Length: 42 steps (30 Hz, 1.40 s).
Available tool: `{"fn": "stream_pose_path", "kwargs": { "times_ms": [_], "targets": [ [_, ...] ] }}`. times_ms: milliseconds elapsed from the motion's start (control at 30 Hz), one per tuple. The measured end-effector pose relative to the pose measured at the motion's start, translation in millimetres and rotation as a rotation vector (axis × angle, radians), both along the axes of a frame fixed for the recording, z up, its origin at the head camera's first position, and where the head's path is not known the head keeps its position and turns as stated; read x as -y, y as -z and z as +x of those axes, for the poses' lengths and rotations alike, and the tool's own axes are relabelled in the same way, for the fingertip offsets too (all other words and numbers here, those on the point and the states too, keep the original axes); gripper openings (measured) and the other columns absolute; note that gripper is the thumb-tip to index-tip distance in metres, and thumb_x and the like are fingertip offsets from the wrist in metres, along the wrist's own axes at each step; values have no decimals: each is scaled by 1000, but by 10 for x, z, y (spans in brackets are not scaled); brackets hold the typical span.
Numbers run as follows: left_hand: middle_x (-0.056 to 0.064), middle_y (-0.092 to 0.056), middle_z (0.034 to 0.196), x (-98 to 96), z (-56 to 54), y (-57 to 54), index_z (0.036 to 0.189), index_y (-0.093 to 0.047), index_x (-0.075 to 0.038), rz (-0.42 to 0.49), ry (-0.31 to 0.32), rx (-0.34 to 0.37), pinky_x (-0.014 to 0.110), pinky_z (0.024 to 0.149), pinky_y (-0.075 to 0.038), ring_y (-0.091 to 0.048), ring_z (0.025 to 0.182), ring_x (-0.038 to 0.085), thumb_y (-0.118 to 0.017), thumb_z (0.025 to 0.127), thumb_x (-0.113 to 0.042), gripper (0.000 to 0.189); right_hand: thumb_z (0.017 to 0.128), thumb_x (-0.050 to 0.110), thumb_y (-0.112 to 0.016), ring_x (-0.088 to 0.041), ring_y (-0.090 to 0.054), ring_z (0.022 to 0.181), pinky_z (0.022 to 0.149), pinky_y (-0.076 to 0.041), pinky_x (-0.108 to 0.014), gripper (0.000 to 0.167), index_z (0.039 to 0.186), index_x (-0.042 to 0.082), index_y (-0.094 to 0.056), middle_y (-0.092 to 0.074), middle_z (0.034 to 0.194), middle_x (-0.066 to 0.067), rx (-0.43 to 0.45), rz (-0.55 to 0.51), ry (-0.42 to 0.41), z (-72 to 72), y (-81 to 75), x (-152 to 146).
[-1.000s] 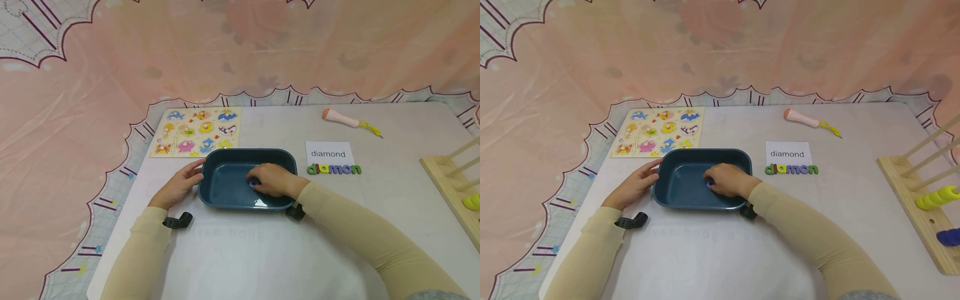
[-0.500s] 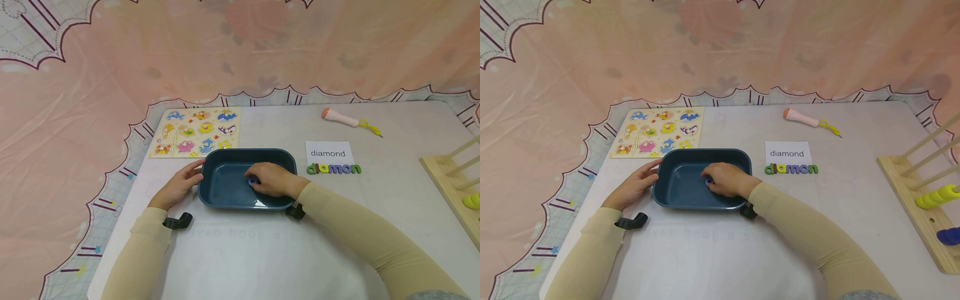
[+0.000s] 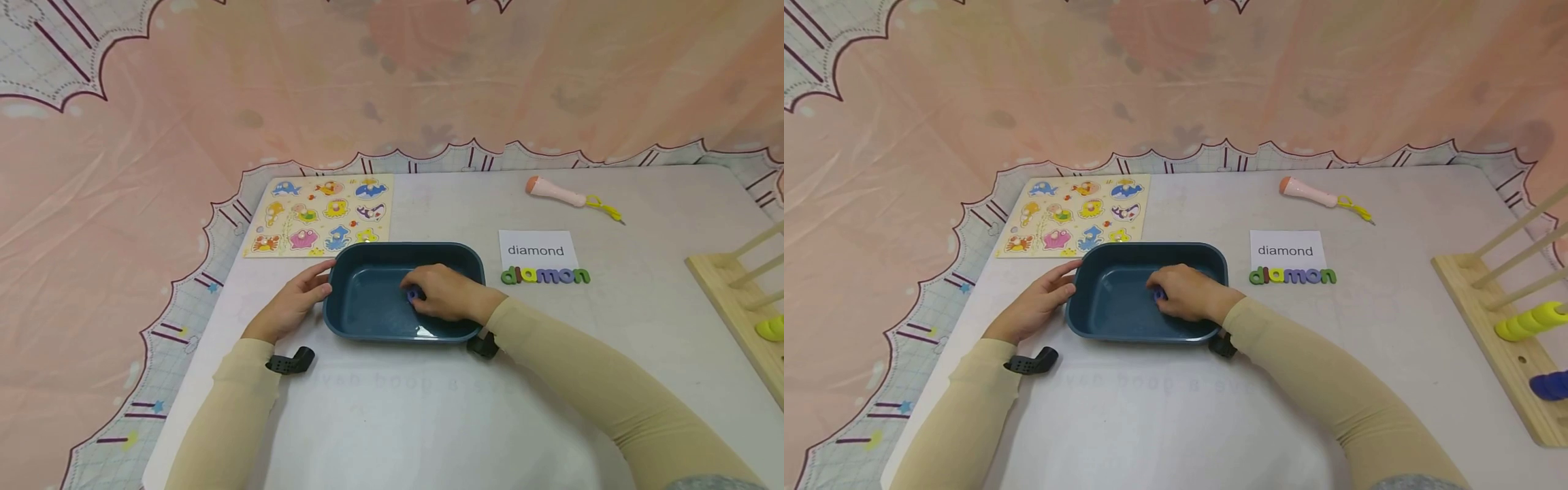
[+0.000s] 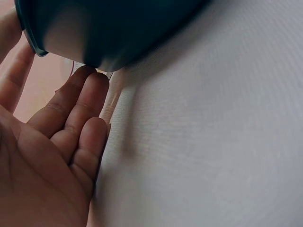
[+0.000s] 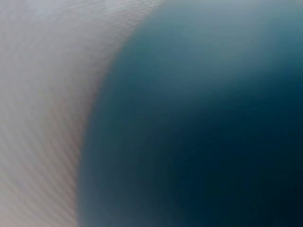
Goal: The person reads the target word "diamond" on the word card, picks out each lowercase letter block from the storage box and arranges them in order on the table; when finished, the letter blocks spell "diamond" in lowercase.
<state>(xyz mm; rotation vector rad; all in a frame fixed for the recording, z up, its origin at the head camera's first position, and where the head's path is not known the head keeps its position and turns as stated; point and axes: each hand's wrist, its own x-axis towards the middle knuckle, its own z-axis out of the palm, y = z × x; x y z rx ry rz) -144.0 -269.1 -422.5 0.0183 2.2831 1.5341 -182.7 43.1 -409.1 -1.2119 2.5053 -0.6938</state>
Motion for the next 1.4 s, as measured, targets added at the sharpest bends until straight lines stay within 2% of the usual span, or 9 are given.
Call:
{"fn": "stream_pose_path", "kwargs": {
  "times_ms": [300,433,733,1067,1233,1400],
  "targets": [
    [21,-34,157,-2,-3,-13,159,-31,-23,-13,-1,10,62,114,-23,-35,141,41,-58,103,-34,63,97,10,-63,-21,-60,108,98,-50,-36,32,128,0,-63,-64,125,-12,50,67,33,1,-27,7],
    [21,-34,157,-2,-2,-7,158,-32,-22,-8,-7,4,61,114,-23,-35,141,41,-58,103,-34,63,98,11,-64,-21,-60,107,98,-50,-36,32,128,0,-64,-65,124,-12,47,83,32,-4,-24,14],
    [21,-34,157,-1,1,-10,159,-31,-22,-17,2,2,63,114,-23,-35,141,42,-58,102,-35,64,98,13,-65,-27,-59,122,106,-44,-41,33,128,0,-65,-65,128,-14,-2,94,0,-5,-21,5],
    [21,-32,158,-4,-1,-31,159,-30,-23,-24,3,9,63,114,-21,-34,141,42,-57,103,-34,63,97,12,-66,-29,-56,126,108,-42,-42,37,131,-1,-62,-62,132,-15,-5,117,-16,0,-19,-3],
    [21,-32,158,-8,4,-26,159,-30,-23,-28,3,3,63,114,-22,-35,141,43,-57,103,-34,63,99,14,-64,-27,-59,118,104,-45,-41,36,132,-1,-62,-63,126,-15,-56,98,4,6,-19,0],
    [22,-33,157,-6,1,-6,159,-31,-21,-16,-2,-2,62,114,-23,-35,141,42,-57,103,-35,64,99,12,-63,-23,-60,106,96,-50,-37,37,133,-3,-61,-61,122,-15,-84,69,28,13,1,-2]
  ]
}}
